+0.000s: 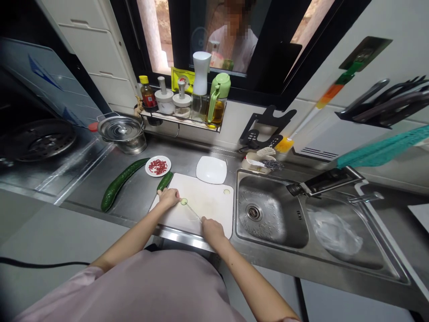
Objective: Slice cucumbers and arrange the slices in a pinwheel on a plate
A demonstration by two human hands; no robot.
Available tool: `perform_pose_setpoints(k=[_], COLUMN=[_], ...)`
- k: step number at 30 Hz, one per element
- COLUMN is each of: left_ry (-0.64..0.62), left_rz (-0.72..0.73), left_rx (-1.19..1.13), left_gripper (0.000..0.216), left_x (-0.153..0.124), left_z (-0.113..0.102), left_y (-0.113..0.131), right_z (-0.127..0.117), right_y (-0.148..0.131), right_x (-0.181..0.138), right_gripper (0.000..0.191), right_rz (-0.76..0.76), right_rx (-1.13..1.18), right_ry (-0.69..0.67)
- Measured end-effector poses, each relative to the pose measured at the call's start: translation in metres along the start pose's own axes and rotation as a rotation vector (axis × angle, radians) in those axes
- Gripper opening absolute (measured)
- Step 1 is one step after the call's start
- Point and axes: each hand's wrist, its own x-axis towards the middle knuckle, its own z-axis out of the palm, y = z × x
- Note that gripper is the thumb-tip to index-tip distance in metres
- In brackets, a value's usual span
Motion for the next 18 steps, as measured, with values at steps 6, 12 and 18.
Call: perform_pose_setpoints(k=[6, 12, 18], left_ry=[-0.007, -0.007, -0.011], left_rz=[-0.003, -0.006, -0.015], left_rx=[0.01, 0.018, 0.006], left_gripper=[0.018, 0.019, 0.018], left_x=[-0.002, -0.001, 0.0], left_z=[-0.003, -0.002, -0.002], left_y=[0.001, 0.002, 0.001], right_z=[0.0, 0.002, 0.004], right_y=[0.0, -0.001, -0.002], right_x=[0.005, 0.01, 0.014], right_gripper=[0.03, 0.028, 0.03], right_rz=[-0.011, -0.014, -0.02], right_rx=[0.0, 0.007, 0.009], right_ry=[0.017, 0.022, 0.04])
